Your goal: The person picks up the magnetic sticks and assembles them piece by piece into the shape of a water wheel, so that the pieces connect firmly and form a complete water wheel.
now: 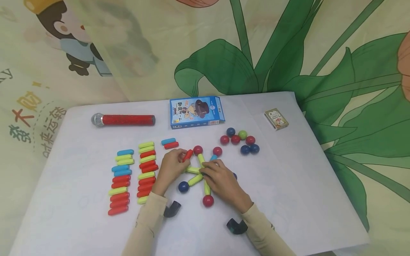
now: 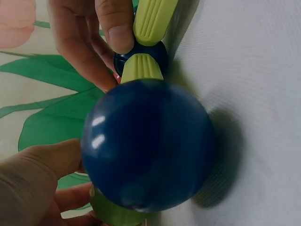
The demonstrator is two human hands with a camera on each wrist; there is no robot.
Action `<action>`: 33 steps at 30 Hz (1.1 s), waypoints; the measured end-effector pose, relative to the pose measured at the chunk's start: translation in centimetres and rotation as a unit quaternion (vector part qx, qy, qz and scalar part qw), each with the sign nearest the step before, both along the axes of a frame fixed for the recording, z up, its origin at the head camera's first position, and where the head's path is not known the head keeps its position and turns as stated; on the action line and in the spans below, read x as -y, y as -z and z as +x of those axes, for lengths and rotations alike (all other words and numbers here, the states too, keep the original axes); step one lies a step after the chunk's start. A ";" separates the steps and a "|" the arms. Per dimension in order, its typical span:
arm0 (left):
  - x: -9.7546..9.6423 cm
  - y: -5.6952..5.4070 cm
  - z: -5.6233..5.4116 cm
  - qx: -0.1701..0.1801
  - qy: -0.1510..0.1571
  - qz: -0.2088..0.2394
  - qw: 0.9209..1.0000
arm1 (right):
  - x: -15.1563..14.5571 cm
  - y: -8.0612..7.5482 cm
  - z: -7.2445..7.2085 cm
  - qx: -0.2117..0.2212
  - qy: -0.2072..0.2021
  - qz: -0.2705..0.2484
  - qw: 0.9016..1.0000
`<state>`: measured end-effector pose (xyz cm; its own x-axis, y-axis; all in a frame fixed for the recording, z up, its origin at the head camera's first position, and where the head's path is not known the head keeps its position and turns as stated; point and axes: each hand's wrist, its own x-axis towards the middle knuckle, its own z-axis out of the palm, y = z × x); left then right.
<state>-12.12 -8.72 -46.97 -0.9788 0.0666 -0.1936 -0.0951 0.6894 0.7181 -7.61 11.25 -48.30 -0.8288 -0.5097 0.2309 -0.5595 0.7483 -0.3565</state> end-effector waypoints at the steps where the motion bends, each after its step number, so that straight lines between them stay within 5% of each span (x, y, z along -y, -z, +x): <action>1: -0.1 -0.1 0.0 0.003 0.002 -0.006 1.000 | 0.0 0.0 0.0 0.001 0.000 0.000 1.000; 8: -0.2 -0.4 0.0 0.015 0.030 -0.022 0.999 | 0.0 0.0 0.0 0.008 0.001 0.003 1.000; 16: -0.1 0.1 0.1 -0.011 0.035 -0.011 0.999 | 0.0 0.1 0.0 0.020 0.000 -0.008 1.000; 22: 1.4 0.7 -0.3 -0.086 -0.020 0.011 0.996 | -0.1 0.4 0.4 -0.005 0.008 -0.026 1.000; 26: 2.6 0.9 -1.3 -0.143 -0.064 -0.019 0.987 | -0.1 0.7 0.9 -0.029 0.028 -0.053 0.998; 33: 3.0 0.9 -2.0 -0.113 -0.046 -0.058 0.991 | 0.2 1.2 0.9 -0.021 0.064 -0.053 0.996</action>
<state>-14.08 -11.70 -47.88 -0.9990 -0.0349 0.0293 -0.0078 0.7639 0.6453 -6.66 11.07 -49.48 -0.8737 -0.3716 0.3138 -0.4783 0.7734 -0.4159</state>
